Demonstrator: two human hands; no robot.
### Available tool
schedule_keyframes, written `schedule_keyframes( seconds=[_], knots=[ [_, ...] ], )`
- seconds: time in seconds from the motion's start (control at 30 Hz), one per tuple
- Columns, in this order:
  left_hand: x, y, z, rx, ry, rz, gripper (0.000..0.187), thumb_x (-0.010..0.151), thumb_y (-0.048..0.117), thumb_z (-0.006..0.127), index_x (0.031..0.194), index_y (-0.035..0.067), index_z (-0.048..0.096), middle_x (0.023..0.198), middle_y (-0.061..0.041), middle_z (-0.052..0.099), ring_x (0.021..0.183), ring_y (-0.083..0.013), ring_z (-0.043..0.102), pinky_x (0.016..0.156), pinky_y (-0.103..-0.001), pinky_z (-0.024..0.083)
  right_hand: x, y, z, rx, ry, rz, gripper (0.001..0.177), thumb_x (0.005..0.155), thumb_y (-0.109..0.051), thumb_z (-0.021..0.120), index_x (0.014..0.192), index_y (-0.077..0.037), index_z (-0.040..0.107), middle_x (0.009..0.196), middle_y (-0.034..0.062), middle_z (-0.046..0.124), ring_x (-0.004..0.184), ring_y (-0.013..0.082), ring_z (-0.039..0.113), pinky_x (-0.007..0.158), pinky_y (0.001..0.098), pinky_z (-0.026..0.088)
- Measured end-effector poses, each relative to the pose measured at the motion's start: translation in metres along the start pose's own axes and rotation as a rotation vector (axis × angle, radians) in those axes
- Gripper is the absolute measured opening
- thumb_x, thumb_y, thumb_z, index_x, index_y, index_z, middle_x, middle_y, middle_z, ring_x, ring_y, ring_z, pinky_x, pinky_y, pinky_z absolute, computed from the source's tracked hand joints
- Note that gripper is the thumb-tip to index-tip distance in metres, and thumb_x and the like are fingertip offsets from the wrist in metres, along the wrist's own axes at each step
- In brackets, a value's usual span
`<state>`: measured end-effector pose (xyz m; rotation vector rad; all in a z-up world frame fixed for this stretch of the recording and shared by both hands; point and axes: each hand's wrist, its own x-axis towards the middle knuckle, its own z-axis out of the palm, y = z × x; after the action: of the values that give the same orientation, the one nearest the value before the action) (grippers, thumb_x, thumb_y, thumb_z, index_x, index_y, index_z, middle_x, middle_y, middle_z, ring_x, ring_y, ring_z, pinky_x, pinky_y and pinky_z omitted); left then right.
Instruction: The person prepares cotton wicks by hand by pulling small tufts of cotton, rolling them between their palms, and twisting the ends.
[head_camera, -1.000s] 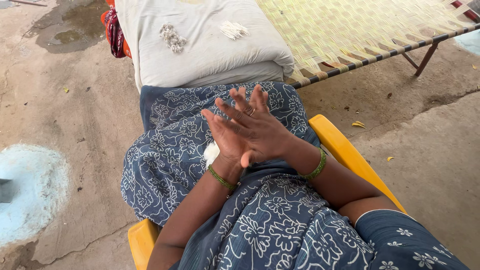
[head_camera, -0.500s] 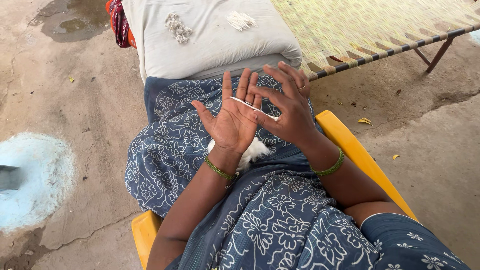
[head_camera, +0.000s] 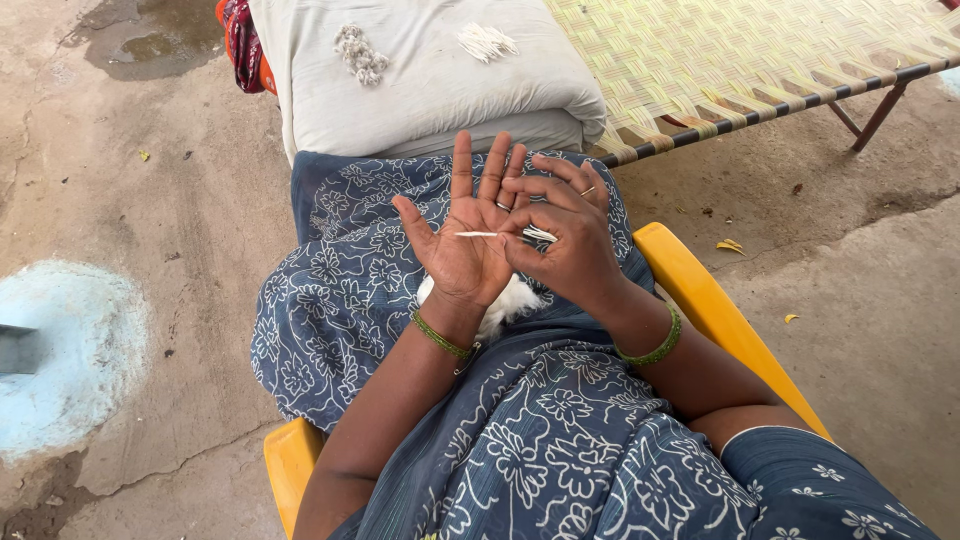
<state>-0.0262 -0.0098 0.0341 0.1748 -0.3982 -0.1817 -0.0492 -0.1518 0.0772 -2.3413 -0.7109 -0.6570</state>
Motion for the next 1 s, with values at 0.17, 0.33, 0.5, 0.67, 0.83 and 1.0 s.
schedule_keyframes(
  seconds=[0.17, 0.33, 0.5, 0.67, 0.83, 1.0],
  knots=[
    [-0.001, 0.005, 0.003, 0.098, 0.035, -0.088, 0.121, 0.080, 0.097, 0.023, 0.170, 0.015, 0.011, 0.175, -0.016, 0.018, 0.160, -0.0327, 0.024, 0.126, -0.043, 0.035, 0.003, -0.009, -0.009, -0.033, -0.105, -0.062, 0.033, 0.081, -0.047, 0.084, 0.092, -0.017, 0.076, 0.134, 0.0012, 0.067, 0.146, 0.0274, 0.045, 0.123, 0.0615, 0.017],
    [-0.008, -0.004, -0.008, 0.078, 0.001, -0.434, 0.133, 0.070, 0.100, 0.019, 0.166, 0.008, 0.016, 0.167, -0.016, 0.029, 0.154, -0.0294, 0.032, 0.125, -0.043, 0.035, 0.018, 0.003, -0.013, -0.010, -0.120, -0.112, 0.079, 0.065, -0.071, 0.077, 0.120, -0.015, 0.075, 0.136, 0.0071, 0.065, 0.143, 0.0325, 0.043, 0.118, 0.0587, 0.022],
    [-0.015, -0.016, -0.033, 0.157, -0.040, -0.550, 0.143, 0.073, 0.101, 0.020, 0.158, -0.013, 0.027, 0.157, -0.024, 0.043, 0.150, -0.0303, 0.040, 0.127, -0.041, 0.032, 0.022, 0.025, -0.009, 0.075, -0.483, 0.042, 0.059, 0.063, -0.061, 0.083, 0.108, -0.023, 0.079, 0.110, -0.0026, 0.076, 0.123, 0.0208, 0.064, 0.115, 0.0472, 0.036],
    [-0.017, -0.025, -0.039, 0.134, -0.067, -0.574, 0.146, 0.075, 0.102, 0.018, 0.159, -0.018, 0.027, 0.157, -0.021, 0.043, 0.150, -0.0265, 0.040, 0.130, -0.038, 0.028, 0.025, 0.035, -0.018, 0.248, -0.557, 0.035, 0.062, 0.067, -0.047, 0.086, 0.122, -0.019, 0.075, 0.113, 0.0014, 0.073, 0.111, 0.0239, 0.067, 0.099, 0.0429, 0.049],
    [-0.015, -0.022, -0.027, 0.238, -0.052, -0.579, 0.145, 0.064, 0.103, 0.021, 0.161, -0.005, 0.015, 0.164, -0.014, 0.031, 0.153, -0.0206, 0.034, 0.129, -0.036, 0.026, 0.031, 0.031, -0.027, 0.320, -0.688, 0.225, 0.075, 0.068, -0.032, 0.088, 0.139, -0.024, 0.065, 0.116, 0.0030, 0.074, 0.098, 0.0206, 0.072, 0.089, 0.0379, 0.057],
    [-0.014, -0.022, -0.024, 0.137, -0.037, -0.572, 0.148, 0.064, 0.104, 0.024, 0.166, -0.004, 0.014, 0.165, -0.011, 0.030, 0.152, -0.0182, 0.035, 0.130, -0.034, 0.025, 0.036, 0.032, -0.038, 0.547, -0.692, 0.358, 0.086, 0.078, -0.019, 0.083, 0.155, -0.028, 0.043, 0.138, 0.0078, 0.068, 0.100, 0.0123, 0.074, 0.084, 0.0324, 0.064]
  ],
)
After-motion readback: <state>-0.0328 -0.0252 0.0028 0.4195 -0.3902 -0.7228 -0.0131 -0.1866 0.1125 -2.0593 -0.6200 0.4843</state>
